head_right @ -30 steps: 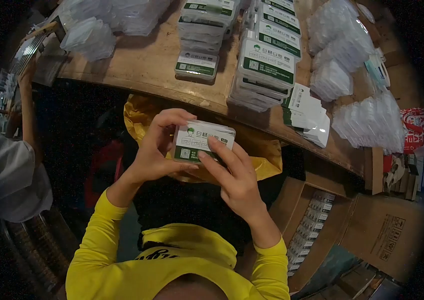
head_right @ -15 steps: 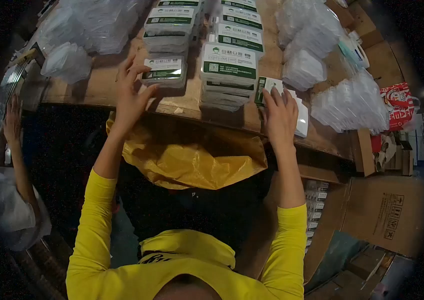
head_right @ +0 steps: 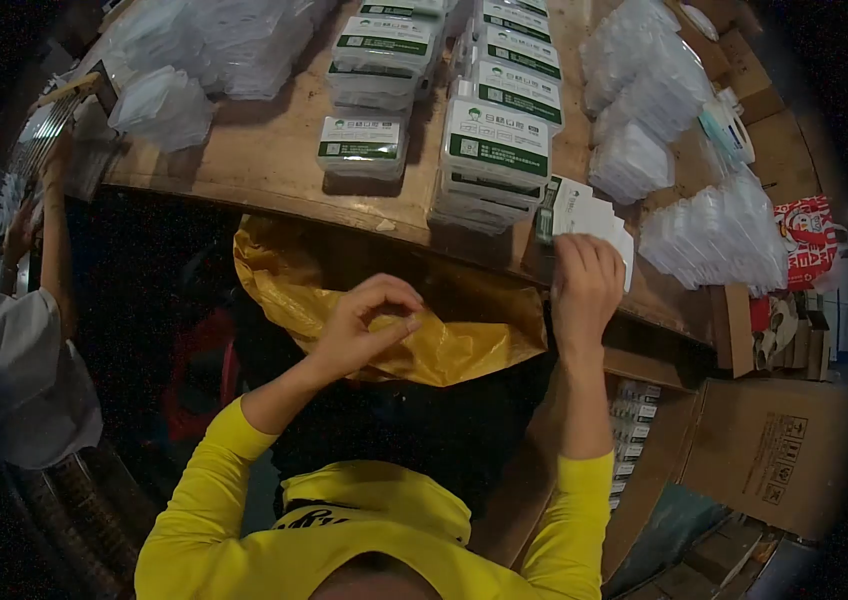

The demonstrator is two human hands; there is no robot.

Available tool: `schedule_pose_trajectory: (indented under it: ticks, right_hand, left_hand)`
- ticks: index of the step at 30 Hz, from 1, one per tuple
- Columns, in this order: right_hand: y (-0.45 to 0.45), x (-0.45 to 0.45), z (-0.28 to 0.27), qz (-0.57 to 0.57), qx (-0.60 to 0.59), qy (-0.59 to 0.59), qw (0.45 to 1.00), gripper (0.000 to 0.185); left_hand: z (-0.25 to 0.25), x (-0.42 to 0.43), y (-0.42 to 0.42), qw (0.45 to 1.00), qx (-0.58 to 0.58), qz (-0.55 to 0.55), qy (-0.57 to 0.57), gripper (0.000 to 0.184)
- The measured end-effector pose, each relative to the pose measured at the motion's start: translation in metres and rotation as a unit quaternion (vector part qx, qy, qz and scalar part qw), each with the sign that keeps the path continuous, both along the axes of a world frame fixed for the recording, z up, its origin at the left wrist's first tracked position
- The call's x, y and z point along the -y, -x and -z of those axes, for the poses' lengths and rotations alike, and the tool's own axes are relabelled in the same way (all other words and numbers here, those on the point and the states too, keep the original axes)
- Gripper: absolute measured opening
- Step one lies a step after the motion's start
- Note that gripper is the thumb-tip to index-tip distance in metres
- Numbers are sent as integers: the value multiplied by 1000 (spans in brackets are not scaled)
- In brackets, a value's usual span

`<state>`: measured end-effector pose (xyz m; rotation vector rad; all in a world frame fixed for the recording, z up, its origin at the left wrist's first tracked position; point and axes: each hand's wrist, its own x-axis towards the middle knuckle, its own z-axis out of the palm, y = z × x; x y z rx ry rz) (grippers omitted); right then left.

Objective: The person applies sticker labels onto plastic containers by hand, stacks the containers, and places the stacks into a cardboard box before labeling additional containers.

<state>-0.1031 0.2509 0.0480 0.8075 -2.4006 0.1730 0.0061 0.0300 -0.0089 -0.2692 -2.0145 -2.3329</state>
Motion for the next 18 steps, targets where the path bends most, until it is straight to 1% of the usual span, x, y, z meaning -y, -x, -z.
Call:
schedule_pose_trajectory:
  ticks: [1,2,3,5,8,11,15,18]
  right_hand:
    - [-19,6,-4,9,2,19,1000,18]
    - [-35,12,-3,-10,0,27,1000,19]
    - [-50,19,-1,-28,-1,34,999,21]
    - [-73,39,-2,-97,32,54,993,21]
    - [-83,53,6,-131,32,76,988,23]
    - [-82,60,7,-143,33,82,986,23]
    - [-82,63,12,-152,38,97,983,25]
    - [-82,64,10,-163,113,131,971,26]
  left_hand:
    - [3,-5,-3,996,51,40,-53,15]
    - [-4,-11,-7,986,120,60,-95,12]
    - [-9,-15,-9,974,154,66,-149,12]
    - [-16,-22,-13,938,223,80,-254,12]
    - [-15,-19,-19,930,208,57,-298,13]
    - [-18,-11,-25,920,223,39,-320,12]
    - [-14,-9,-27,935,195,12,-298,14]
    - [-18,-11,-26,944,166,-24,-283,11]
